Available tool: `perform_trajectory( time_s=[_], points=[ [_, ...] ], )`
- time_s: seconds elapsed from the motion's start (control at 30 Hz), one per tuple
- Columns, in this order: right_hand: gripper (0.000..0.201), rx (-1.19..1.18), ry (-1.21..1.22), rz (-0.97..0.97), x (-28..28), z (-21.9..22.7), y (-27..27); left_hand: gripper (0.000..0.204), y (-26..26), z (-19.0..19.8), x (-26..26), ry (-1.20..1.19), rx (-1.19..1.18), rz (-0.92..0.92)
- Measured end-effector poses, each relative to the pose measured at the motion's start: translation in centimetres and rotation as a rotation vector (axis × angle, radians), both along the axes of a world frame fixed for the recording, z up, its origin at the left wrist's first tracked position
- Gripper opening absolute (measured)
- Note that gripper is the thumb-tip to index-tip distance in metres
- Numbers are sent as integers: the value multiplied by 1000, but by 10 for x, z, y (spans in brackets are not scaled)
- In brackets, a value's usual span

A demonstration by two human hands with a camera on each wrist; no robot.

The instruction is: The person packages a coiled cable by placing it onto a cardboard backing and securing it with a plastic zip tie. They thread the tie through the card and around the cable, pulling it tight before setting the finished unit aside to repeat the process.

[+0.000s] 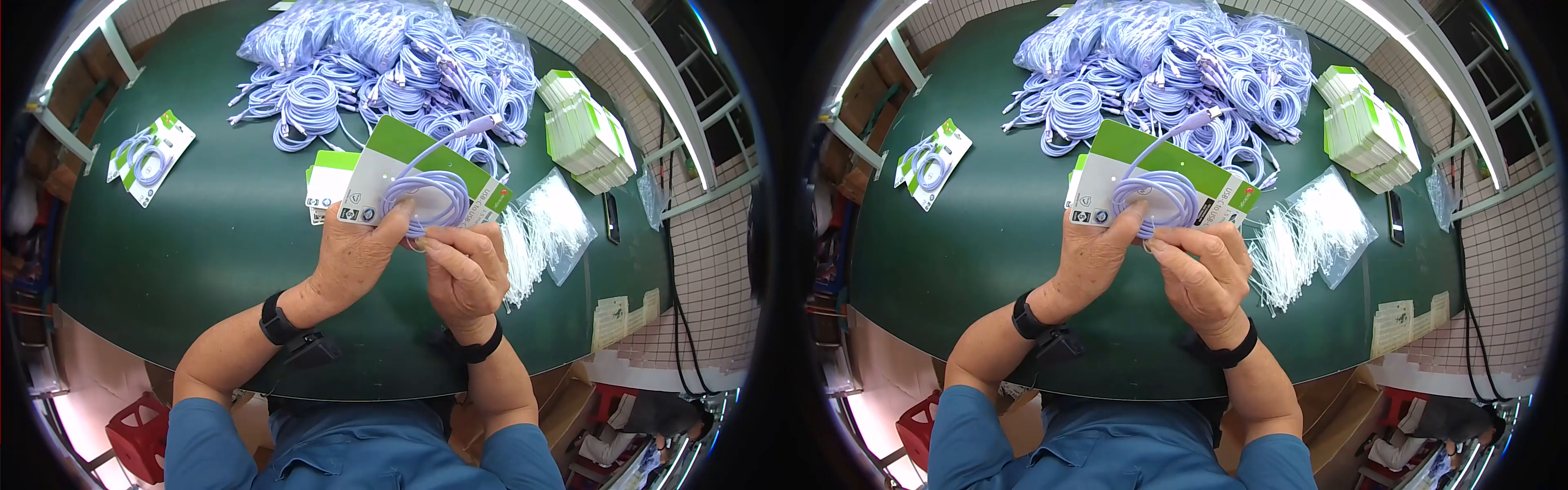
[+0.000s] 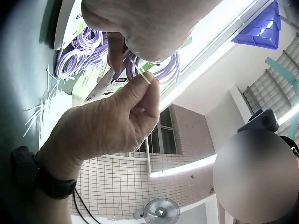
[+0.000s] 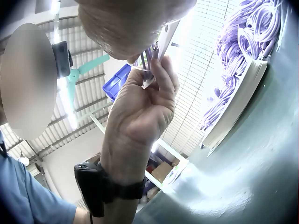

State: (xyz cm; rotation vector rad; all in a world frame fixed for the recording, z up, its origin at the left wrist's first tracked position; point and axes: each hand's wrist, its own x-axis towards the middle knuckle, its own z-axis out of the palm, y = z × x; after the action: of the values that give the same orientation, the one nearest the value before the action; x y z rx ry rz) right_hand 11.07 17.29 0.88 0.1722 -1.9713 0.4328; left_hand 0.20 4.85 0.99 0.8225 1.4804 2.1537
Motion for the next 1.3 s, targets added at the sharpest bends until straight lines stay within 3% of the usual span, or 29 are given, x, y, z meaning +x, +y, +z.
perform_trajectory(
  time_s=[0.83,1.0,1.3],
  points=[
    [27,-38,60,-27,-5,-7,5,19,1,3,3,-132,-1,-34],
    [25,-45,9,-26,-3,-5,4,19,2,-5,1,-24,-3,-8],
    [24,-75,-25,-20,-1,-6,1,20,0,-1,2,-123,-22,-44]
  ],
)
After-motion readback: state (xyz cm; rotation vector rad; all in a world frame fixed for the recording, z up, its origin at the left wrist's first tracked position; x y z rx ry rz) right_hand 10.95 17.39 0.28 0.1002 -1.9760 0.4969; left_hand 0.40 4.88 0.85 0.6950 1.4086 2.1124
